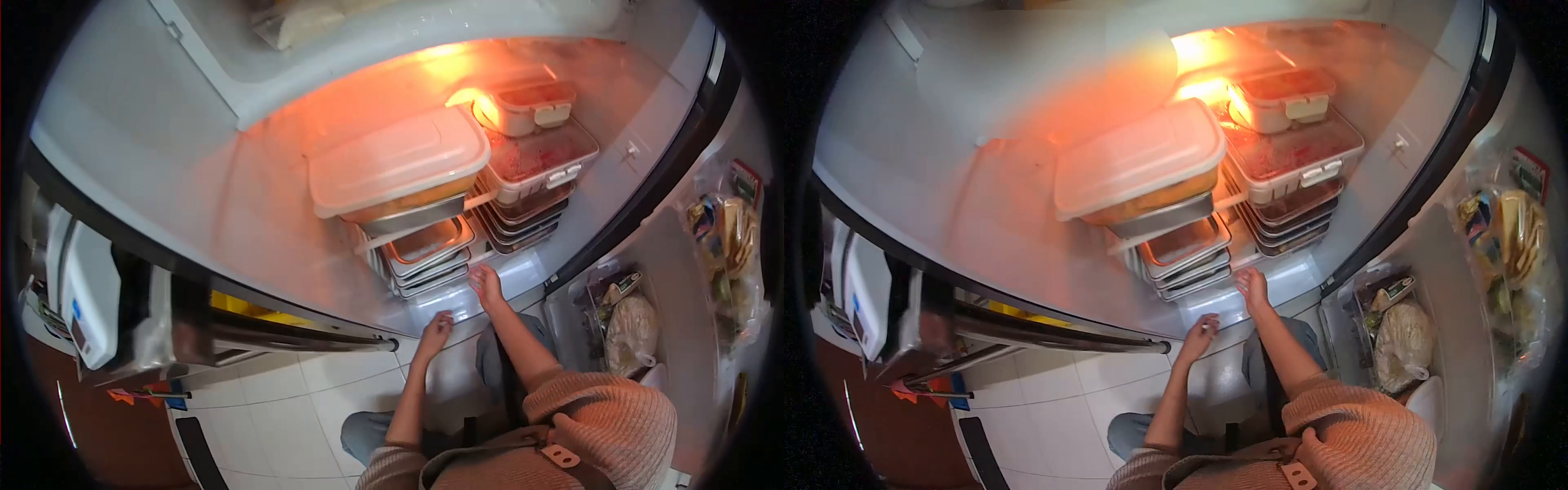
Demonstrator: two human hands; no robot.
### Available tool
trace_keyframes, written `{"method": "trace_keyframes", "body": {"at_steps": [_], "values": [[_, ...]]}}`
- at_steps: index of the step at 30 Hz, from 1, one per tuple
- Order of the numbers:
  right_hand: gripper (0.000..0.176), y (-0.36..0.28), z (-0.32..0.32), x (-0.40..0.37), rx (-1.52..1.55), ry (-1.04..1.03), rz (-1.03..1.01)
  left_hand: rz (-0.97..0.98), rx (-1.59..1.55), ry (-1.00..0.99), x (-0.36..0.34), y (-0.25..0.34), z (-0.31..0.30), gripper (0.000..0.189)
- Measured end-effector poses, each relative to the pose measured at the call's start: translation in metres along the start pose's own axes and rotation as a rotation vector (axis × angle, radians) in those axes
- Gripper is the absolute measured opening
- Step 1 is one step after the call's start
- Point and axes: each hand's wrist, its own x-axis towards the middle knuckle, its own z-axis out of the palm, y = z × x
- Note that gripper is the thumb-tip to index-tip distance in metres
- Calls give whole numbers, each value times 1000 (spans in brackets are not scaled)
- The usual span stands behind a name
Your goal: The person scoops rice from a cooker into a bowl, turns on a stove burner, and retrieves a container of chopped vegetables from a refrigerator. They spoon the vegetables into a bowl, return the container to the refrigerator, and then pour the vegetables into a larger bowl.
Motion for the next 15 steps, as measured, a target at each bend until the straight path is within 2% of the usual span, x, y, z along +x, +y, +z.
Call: {"method": "trace_keyframes", "body": {"at_steps": [1,3,7,10,12,14,15], "values": [[30,-1,0,-5,25,-38,-2,-8,-8,-5,-1,-5,0,31],[22,-8,-1,-10,44,-108,27,-91,-140,130,-1,-13,-2,31],[20,-17,-10,-9,53,-224,94,-154,-156,115,-14,-23,-12,29],[27,-13,-11,-9,61,-248,71,-140,-134,157,-14,9,-14,30],[20,-16,-7,-15,51,-230,73,-43,-120,189,-10,46,-14,30],[36,-12,-9,-17,91,-210,77,246,-95,291,-11,101,-14,29],[42,-9,-12,-16,74,-185,73,282,-105,359,-14,137,-13,27]]}}
